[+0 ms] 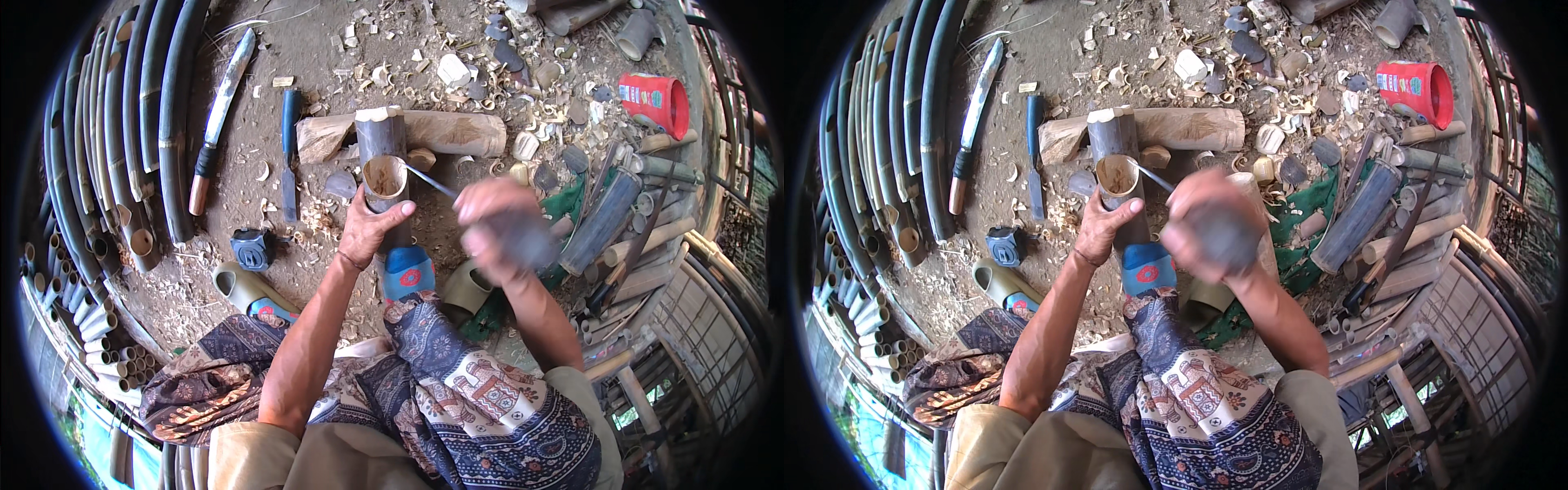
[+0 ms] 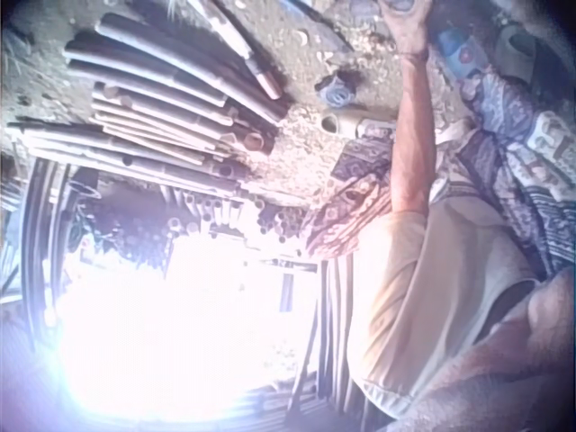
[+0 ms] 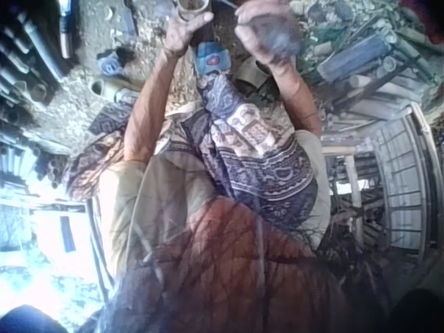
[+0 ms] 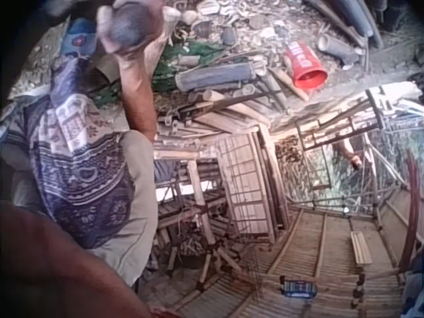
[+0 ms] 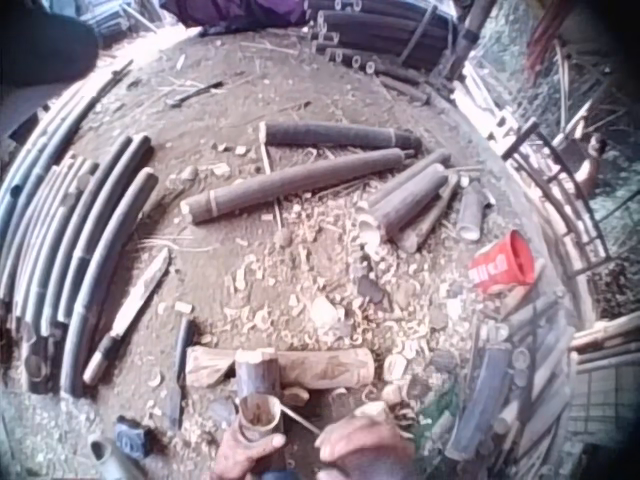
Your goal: The person measures a section of bamboo with a tape measure, cuts a hole into it with a knife and a wooden mallet, and carves the edges of the hole to fit another bamboo pole.
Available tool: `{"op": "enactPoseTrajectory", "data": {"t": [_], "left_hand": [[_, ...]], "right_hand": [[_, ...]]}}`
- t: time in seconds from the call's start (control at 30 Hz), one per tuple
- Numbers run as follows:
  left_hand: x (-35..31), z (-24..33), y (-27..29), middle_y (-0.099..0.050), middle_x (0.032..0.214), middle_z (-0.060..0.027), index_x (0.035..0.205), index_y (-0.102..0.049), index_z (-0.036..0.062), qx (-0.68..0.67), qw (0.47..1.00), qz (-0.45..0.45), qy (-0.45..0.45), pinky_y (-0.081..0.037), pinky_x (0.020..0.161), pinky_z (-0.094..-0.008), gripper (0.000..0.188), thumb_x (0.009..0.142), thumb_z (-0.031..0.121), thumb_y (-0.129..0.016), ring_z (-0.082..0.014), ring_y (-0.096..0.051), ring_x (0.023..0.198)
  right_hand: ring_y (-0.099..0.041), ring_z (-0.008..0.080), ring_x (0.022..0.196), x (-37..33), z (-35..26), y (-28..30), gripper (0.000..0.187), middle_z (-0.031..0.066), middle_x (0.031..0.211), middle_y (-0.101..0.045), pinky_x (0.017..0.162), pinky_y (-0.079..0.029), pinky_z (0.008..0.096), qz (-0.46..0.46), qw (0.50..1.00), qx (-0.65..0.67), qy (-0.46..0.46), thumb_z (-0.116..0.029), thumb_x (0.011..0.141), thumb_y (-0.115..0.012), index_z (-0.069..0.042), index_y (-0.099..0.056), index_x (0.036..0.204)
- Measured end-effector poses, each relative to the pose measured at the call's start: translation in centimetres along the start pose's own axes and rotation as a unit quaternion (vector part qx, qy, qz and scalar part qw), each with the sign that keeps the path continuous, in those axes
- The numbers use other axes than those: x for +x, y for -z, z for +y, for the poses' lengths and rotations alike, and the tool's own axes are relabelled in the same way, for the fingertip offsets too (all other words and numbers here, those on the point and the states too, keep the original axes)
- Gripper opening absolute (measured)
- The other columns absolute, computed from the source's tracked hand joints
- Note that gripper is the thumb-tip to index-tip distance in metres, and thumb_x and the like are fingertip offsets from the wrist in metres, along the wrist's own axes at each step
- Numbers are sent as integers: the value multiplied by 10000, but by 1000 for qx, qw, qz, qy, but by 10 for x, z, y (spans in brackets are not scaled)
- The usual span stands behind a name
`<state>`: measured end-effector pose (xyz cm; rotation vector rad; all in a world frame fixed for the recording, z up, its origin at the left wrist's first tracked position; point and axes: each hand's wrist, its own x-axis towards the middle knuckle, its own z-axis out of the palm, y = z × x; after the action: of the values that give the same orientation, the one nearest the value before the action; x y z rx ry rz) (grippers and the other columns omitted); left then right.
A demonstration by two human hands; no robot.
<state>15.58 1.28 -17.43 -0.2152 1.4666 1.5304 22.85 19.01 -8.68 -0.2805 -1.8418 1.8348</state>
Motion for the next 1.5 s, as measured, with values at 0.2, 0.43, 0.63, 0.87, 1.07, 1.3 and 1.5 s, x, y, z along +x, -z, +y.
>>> {"op": "enactPoseTrajectory", "data": {"t": [0.2,0.43,0.63,0.87,1.07,1.3,1.5], "left_hand": [[-1,2,9,-613,1097,-70,1262,-483,14,-57,996,-57,28,-470,917,-327,689,734,266,-848,-160,-577,1000],[2,3,2,-635,1055,-69,1213,-510,-2,5,999,-23,24,-495,867,-311,614,761,261,-831,-156,-604,938],[5,-3,-12,-680,956,-70,1061,-611,-11,70,996,61,-7,-513,810,-295,514,733,304,-852,-136,-632,855],[3,5,-28,-692,956,-124,1031,-596,-46,245,952,184,-16,-532,789,-350,658,668,430,-870,-203,-658,855],[-2,-1,-1,-639,1075,-106,1210,-532,-28,20,999,11,-39,-481,893,-326,757,697,433,-845,-192,-602,978],[-7,-10,16,-585,1162,-78,1344,-434,7,-143,987,-73,-6,-444,954,-318,763,778,356,-807,-158,-548,1053],[-6,-7,13,-604,1153,-81,1353,-434,3,-105,993,-50,7,-457,942,-312,739,803,347,-788,-152,-563,1039]], "right_hand": [[-580,248,833,-34,-16,-14,210,55,931,-574,817,-472,410,-302,943,-106,92,-207,736,-686,-71,-599,871],[-569,228,812,-46,-6,-15,161,48,900,-566,792,-486,382,-349,913,-174,124,-155,694,-656,-79,-592,821],[-549,189,803,-50,9,-8,153,19,865,-510,792,-476,354,-365,890,-224,156,-145,708,-644,-103,-558,828],[-564,183,813,-59,32,10,129,19,877,-527,819,-495,351,-382,859,-266,212,-134,707,-662,-107,-568,791],[-570,197,829,-44,4,0,145,26,894,-539,822,-496,361,-319,902,-243,160,-133,703,-671,-98,-585,813],[-554,204,873,-13,-16,-16,138,23,922,-539,872,-447,387,-433,884,-134,114,-165,762,-606,-99,-597,883],[-554,196,860,-15,-7,-20,141,20,883,-532,871,-444,380,-466,866,-135,123,-184,760,-608,-103,-598,874]]}}
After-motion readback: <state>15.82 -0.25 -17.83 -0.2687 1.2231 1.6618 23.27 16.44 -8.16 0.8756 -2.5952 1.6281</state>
